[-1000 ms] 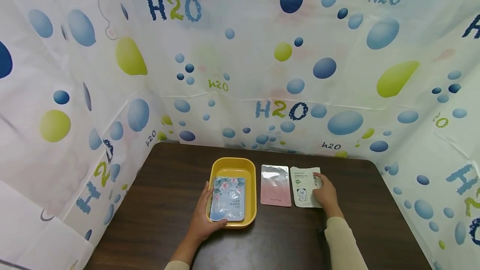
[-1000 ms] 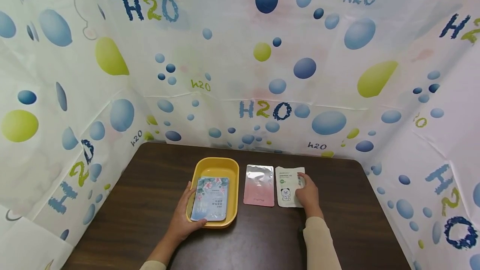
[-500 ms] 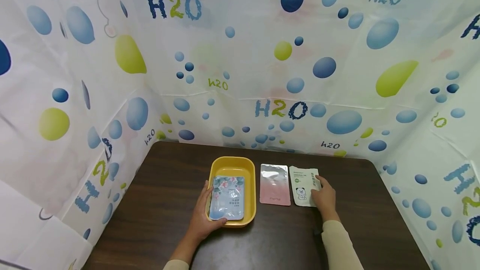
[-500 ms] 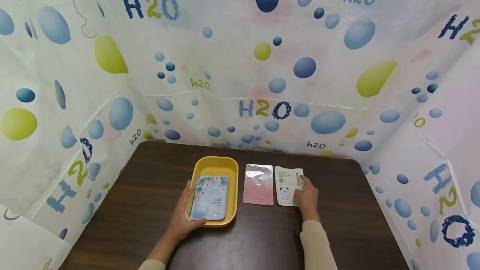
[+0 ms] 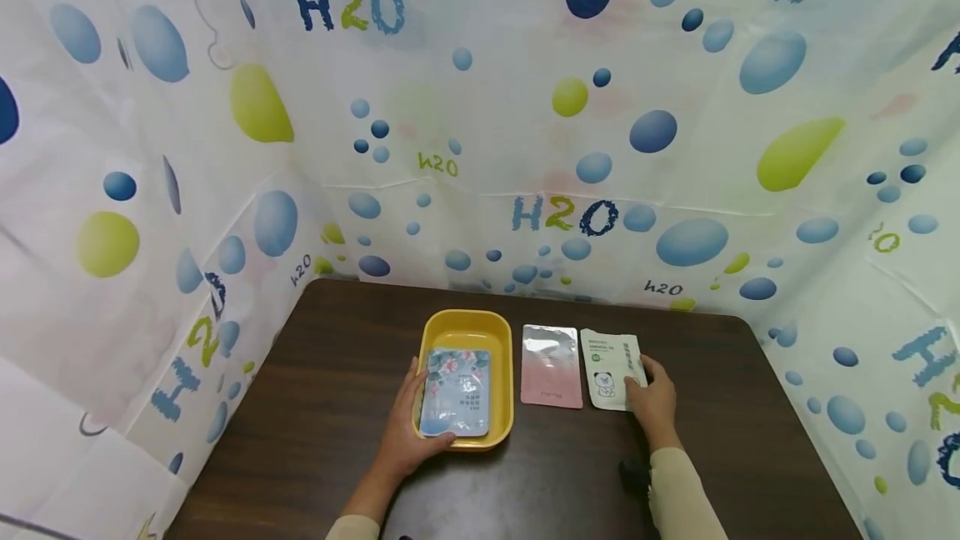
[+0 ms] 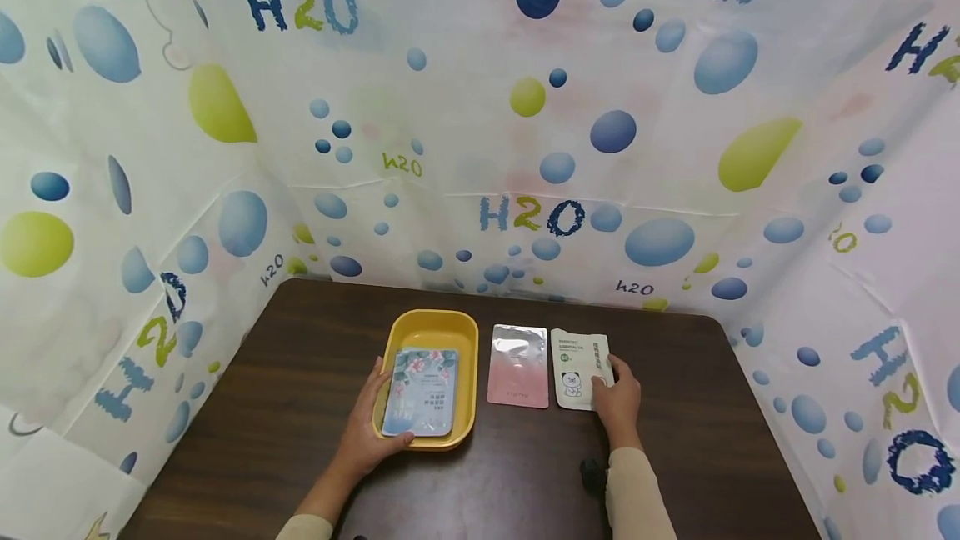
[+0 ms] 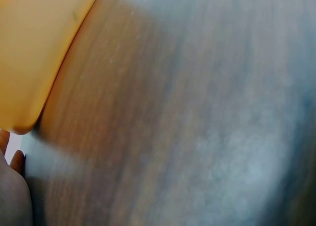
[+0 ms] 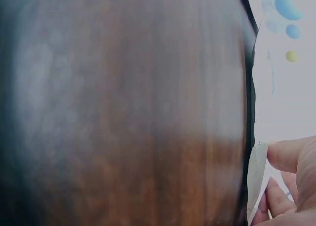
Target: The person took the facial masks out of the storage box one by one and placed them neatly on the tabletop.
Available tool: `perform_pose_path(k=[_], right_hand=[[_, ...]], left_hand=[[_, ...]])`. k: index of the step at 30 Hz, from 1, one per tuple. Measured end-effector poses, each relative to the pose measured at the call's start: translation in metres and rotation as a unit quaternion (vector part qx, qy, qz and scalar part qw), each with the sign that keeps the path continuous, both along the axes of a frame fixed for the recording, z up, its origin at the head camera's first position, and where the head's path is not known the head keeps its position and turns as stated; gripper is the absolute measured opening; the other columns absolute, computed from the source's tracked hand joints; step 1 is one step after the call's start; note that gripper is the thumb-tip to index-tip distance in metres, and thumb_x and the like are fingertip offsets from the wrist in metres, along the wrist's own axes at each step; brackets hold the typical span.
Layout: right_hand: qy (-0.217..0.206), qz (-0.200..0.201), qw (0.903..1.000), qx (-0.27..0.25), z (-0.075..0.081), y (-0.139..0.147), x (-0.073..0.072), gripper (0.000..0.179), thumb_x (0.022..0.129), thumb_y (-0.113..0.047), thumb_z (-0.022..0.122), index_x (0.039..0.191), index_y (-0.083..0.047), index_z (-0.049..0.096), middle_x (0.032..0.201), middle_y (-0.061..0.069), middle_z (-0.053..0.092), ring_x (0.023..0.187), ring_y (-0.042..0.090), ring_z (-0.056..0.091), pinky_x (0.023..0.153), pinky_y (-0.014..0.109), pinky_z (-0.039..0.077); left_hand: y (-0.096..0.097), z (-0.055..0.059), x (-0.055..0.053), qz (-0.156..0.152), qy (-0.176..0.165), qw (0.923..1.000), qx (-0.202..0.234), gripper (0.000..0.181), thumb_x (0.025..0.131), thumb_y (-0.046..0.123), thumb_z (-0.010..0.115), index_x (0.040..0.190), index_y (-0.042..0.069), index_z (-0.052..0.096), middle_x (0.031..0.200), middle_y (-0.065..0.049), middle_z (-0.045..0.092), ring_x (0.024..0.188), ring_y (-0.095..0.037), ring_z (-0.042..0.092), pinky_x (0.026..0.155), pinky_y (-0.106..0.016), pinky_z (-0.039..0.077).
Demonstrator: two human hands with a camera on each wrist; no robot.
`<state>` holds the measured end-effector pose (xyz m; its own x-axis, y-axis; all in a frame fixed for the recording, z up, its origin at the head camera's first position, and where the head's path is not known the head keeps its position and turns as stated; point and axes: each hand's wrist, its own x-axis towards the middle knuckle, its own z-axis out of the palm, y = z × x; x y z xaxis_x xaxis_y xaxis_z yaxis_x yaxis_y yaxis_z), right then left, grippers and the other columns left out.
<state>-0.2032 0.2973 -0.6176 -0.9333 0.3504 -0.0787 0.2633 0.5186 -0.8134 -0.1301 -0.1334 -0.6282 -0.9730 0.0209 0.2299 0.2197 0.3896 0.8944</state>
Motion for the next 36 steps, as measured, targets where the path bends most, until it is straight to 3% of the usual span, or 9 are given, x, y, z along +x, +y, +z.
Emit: perform_pose_path(k=[3,5,10,13,18,21,24,29,36], right_hand=[[0.002,-0.002,1.0,0.004,0.0,-0.001,-0.001,0.061,0.098,-0.01,0.057,0.154,0.003,0.037,0.157,0.029,0.041,0.143,0.045,0.04,0.117,0.059,0.031],[0.003,-0.006,1.0,0.006,0.001,-0.002,-0.001,0.06,0.097,-0.01,0.057,0.153,0.003,0.038,0.156,0.029,0.041,0.143,0.045,0.039,0.117,0.059,0.03],[0.005,-0.022,0.9997,0.004,0.002,-0.005,0.0,0.059,0.096,-0.01,0.058,0.15,0.003,0.041,0.153,0.031,0.043,0.141,0.046,0.039,0.117,0.06,0.03],[0.002,-0.036,0.9993,-0.001,0.002,-0.006,0.0,0.058,0.095,-0.01,0.058,0.15,0.003,0.042,0.152,0.031,0.043,0.14,0.048,0.035,0.116,0.061,0.029],[0.001,-0.043,0.999,-0.008,0.003,-0.005,0.0,0.058,0.095,-0.01,0.058,0.149,0.002,0.042,0.153,0.03,0.042,0.142,0.048,0.033,0.117,0.06,0.026],[0.018,-0.052,0.9983,-0.021,0.005,-0.005,0.0,0.056,0.095,-0.009,0.059,0.148,0.002,0.044,0.152,0.029,0.044,0.143,0.045,0.036,0.118,0.06,0.026],[0.054,-0.076,0.994,-0.057,0.007,-0.005,0.0,0.053,0.095,-0.006,0.06,0.145,0.002,0.048,0.151,0.027,0.048,0.141,0.043,0.04,0.118,0.058,0.028],[0.105,-0.113,0.9802,-0.124,0.014,-0.008,0.0,0.05,0.094,-0.001,0.062,0.143,0.004,0.05,0.149,0.025,0.05,0.139,0.041,0.041,0.118,0.056,0.028],[0.145,-0.142,0.9657,-0.163,0.019,-0.008,-0.001,0.049,0.093,0.003,0.061,0.141,0.005,0.051,0.144,0.023,0.053,0.135,0.037,0.044,0.116,0.051,0.03]], left_hand=[[0.0,0.001,0.0,0.002,-0.003,1.0,-0.007,0.11,0.059,0.035,0.096,0.153,0.01,0.044,0.172,-0.003,0.021,0.154,-0.03,0.028,0.119,-0.046,0.03],[-0.001,0.001,-0.001,0.003,-0.003,0.9999,-0.01,0.11,0.059,0.036,0.096,0.153,0.01,0.043,0.172,-0.003,0.021,0.153,-0.032,0.029,0.118,-0.05,0.031],[-0.002,0.002,-0.001,0.0,0.001,1.0,-0.001,0.11,0.06,0.035,0.096,0.153,0.01,0.044,0.172,-0.004,0.022,0.154,-0.031,0.028,0.117,-0.022,0.024],[-0.002,0.001,-0.002,-0.004,0.007,1.0,0.0,0.11,0.06,0.034,0.096,0.153,0.009,0.044,0.171,-0.005,0.022,0.154,-0.028,0.028,0.117,-0.021,0.023],[-0.002,0.0,-0.002,-0.003,-0.001,1.0,-0.003,0.11,0.06,0.035,0.096,0.153,0.009,0.043,0.172,-0.004,0.022,0.154,-0.024,0.027,0.119,-0.046,0.03],[-0.002,0.0,-0.002,-0.004,-0.001,1.0,0.001,0.111,0.06,0.035,0.096,0.153,0.008,0.043,0.172,-0.005,0.021,0.154,-0.031,0.027,0.118,-0.06,0.029],[-0.002,0.0,-0.003,-0.007,0.001,1.0,0.003,0.111,0.06,0.035,0.096,0.153,0.007,0.043,0.172,-0.006,0.021,0.154,-0.037,0.026,0.116,-0.067,0.028],[-0.001,0.0,-0.003,-0.007,0.0,1.0,0.006,0.111,0.06,0.035,0.096,0.153,0.008,0.043,0.172,-0.004,0.02,0.154,-0.036,0.026,0.116,-0.067,0.027],[-0.001,0.0,-0.002,-0.009,-0.004,0.9999,0.01,0.111,0.06,0.035,0.096,0.153,0.007,0.042,0.172,-0.004,0.019,0.154,-0.038,0.026,0.116,-0.068,0.026]])
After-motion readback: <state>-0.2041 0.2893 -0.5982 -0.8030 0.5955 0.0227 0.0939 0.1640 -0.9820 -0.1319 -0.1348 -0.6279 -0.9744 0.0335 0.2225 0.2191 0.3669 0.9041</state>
